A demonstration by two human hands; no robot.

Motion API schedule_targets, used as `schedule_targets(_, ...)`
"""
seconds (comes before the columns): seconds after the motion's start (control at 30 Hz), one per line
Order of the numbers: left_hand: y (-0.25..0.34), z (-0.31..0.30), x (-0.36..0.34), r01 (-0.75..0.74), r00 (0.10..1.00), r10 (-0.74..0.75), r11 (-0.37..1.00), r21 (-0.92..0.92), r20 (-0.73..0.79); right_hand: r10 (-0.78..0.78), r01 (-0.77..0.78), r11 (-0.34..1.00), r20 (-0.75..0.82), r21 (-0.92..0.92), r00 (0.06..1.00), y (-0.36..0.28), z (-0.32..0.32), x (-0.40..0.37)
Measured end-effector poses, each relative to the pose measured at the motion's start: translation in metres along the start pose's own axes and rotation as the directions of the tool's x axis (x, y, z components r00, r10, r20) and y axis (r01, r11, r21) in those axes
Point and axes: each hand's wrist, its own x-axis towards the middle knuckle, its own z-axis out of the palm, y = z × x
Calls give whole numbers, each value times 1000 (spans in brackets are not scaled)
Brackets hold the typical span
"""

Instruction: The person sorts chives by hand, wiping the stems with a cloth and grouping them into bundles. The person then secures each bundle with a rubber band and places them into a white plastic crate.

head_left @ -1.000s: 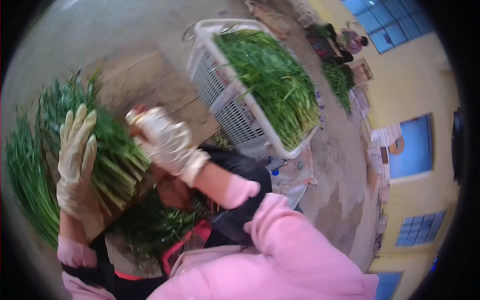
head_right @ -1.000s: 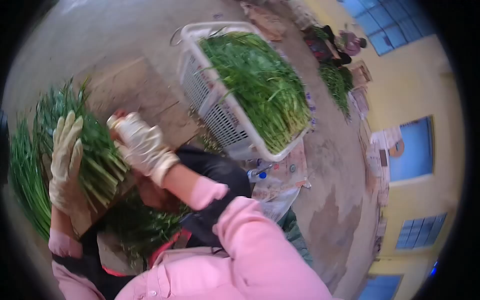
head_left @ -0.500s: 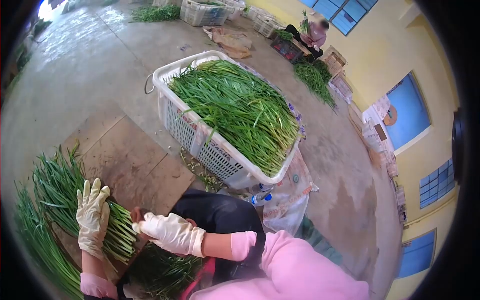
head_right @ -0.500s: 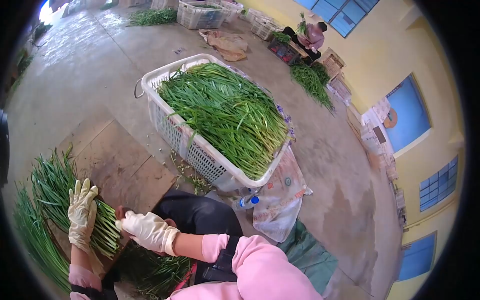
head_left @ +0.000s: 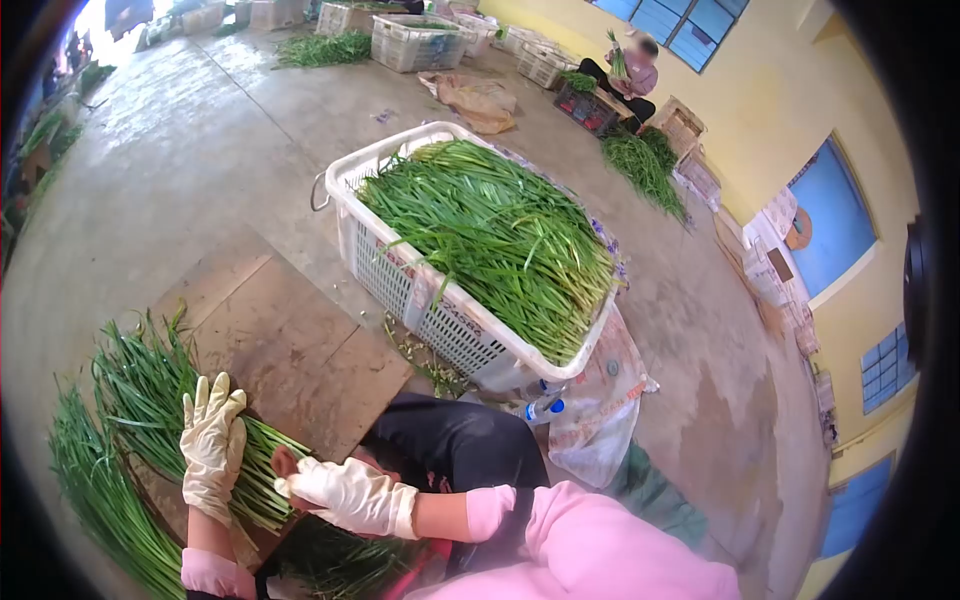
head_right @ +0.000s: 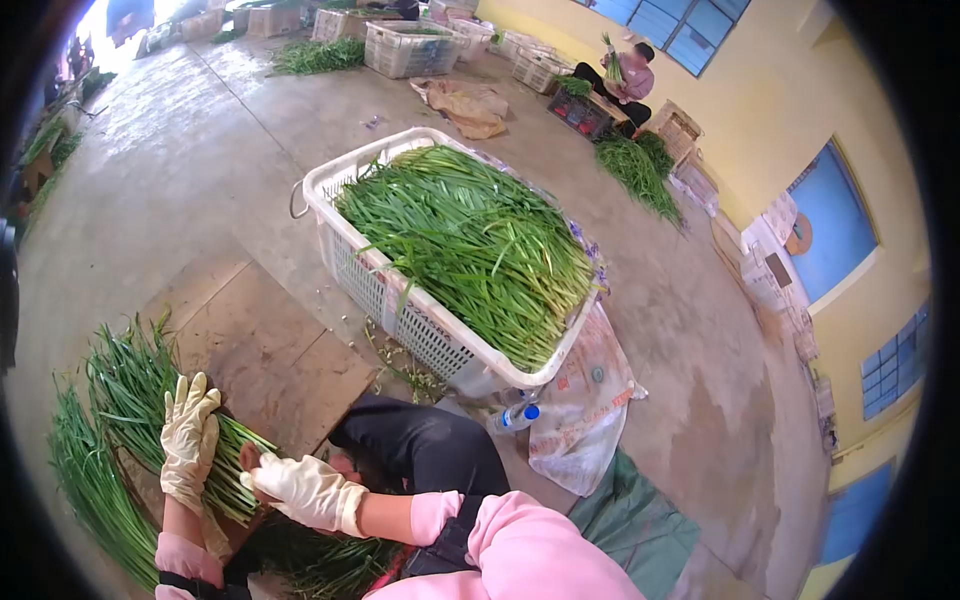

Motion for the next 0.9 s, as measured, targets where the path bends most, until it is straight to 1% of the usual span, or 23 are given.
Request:
schedule_targets(0.03,-1,-2,0,-6,1000,6,1000,5,9,-42,49,998,-132,50,990,-4,-1,5)
schedule_targets(0.07,-3,-5,2,12,998,-14,999,39,64,-10,16,997,-89,70,996,-17,-13,16)
schedule_targets(0.1,-4,-11,1,24,998,-25,1000,19,50,-102,108,994,-161,30,982,-17,-4,30)
schedule_targets(0.17,-6,-26,-4,40,999,-39,999,-28,27,-158,151,986,-125,-64,980,-24,6,49)
schedule_targets(0.2,-6,-35,-6,51,998,-53,997,63,37,-222,221,975,-170,-23,960,-25,16,56)
schedule_targets(0.23,-14,-33,-9,94,991,-107,985,145,84,-139,138,974,7,-181,990,-31,24,53)
schedule_targets(0.3,-17,-24,-24,109,986,-133,971,215,103,-184,214,931,127,-295,975,-25,51,30)
schedule_targets(0.33,-19,-21,-28,96,991,-110,979,177,74,-245,260,900,88,-349,965,-18,64,20)
schedule_targets(0.37,-15,-23,-28,89,991,-104,980,175,81,-184,208,924,102,-321,978,-23,62,11)
schedule_targets(0.43,-9,-26,-25,103,988,-123,975,198,91,-133,178,972,264,-154,955,-28,44,-11)
schedule_targets(0.5,-11,-22,-22,67,997,-77,968,241,32,-170,208,976,383,-60,908,-8,55,-48)
schedule_targets(0.57,-3,-36,-29,74,995,-61,982,174,-75,-118,223,944,384,-243,916,7,57,-90)
schedule_targets(0.6,7,-49,-35,85,983,-65,991,108,-175,15,199,923,548,-329,836,-9,35,-88)
schedule_targets(0.63,13,-62,-45,70,952,-57,997,32,-301,151,210,886,686,-413,712,-20,10,-74)
schedule_targets(0.67,14,-69,-59,61,924,-69,998,-32,-375,217,165,882,693,-441,688,-21,1,-65)
schedule_targets(0.7,10,-76,-71,40,879,-75,996,-83,-471,185,164,864,602,-476,777,-33,-14,-54)
schedule_targets(0.73,12,-82,-86,-15,835,-119,971,-239,-537,146,129,823,426,-553,893,-32,-17,-50)
schedule_targets(0.77,14,-84,-105,-91,780,-172,920,-381,-602,-32,139,850,213,-508,977,-35,-29,-40)
schedule_targets(0.8,5,-77,-122,-58,738,-294,870,-490,-608,-265,261,901,35,-346,964,-39,-36,-23)
schedule_targets(0.83,-5,-62,-139,-45,687,-405,805,-592,-603,-252,213,917,-74,-338,965,-26,-26,-12)
schedule_targets(0.87,-5,-50,-159,-49,634,-508,726,-686,-583,-350,293,857,-63,-424,934,-40,-25,6)
schedule_targets(0.9,3,-45,-179,-46,606,-578,661,-749,-547,-370,316,844,-44,-433,928,-37,-10,17)
